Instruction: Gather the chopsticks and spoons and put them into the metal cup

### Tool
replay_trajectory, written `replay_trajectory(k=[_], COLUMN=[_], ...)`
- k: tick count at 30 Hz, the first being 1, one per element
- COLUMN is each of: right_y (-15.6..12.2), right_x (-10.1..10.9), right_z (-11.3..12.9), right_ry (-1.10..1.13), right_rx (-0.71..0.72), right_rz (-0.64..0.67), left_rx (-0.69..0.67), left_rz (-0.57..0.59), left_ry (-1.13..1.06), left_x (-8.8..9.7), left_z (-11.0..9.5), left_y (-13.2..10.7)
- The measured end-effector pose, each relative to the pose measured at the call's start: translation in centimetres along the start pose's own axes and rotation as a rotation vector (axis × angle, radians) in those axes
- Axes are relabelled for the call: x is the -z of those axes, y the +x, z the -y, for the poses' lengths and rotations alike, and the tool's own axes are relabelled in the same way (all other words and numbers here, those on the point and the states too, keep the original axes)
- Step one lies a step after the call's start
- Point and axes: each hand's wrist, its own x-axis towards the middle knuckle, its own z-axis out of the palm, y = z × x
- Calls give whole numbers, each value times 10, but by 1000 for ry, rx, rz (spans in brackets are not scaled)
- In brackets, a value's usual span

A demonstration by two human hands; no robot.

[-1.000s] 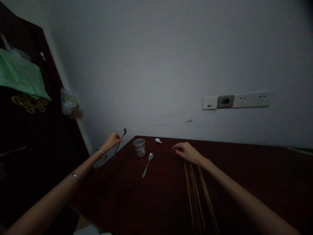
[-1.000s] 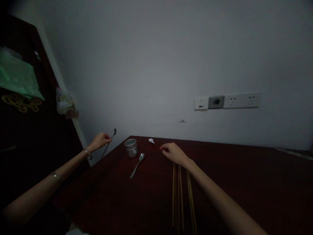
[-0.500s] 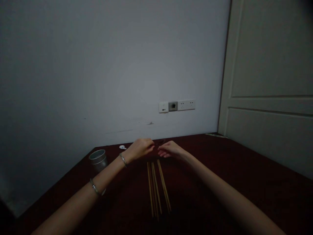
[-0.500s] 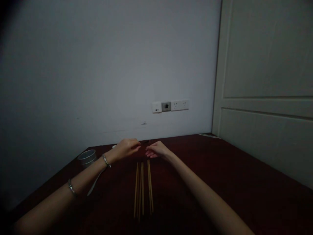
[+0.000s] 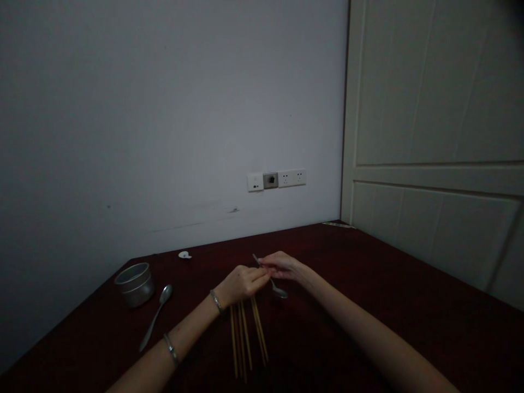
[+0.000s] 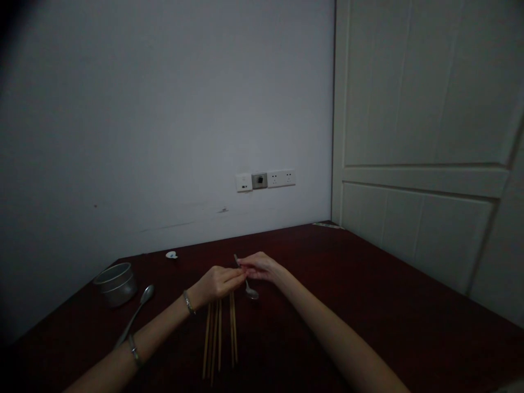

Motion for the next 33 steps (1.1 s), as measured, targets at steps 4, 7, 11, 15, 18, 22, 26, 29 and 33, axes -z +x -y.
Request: replay_trajectory(k=[4, 7, 11, 15, 18, 22, 26, 29, 33], right_y=[2, 4, 9, 14, 20, 29, 36, 39, 41], right_x=[-1, 1, 4, 3, 1, -2, -3, -4, -6], right_z=[-7, -12, -21, -30, -35, -39, -41, -41, -39], right_ry=[-58, -93, -135, -262, -347, -447, -494, -517, -551], right_rx=[-12, -31, -32, -41, -64, -113, -145, -164, -188], right_rz=[-19, -50, -95, -159, -184, -174, -181, -182, -179], left_rx=[-22, 34, 202, 629, 975, 1252, 1405, 1441, 1451], left_rz=[25, 19, 15, -19, -79, -182, -233, -242, -232], left_ry=[6, -34, -138, -222, -276, -422, -531, -569, -603], left_x=[-2, -4, -8, -16, -26, -41, -55, -62, -65], left_z=[-5, -6, 5, 23, 33, 39, 42, 45, 45], left_y=[-11, -21, -41, -68, -88, -107, -121, -127, -129])
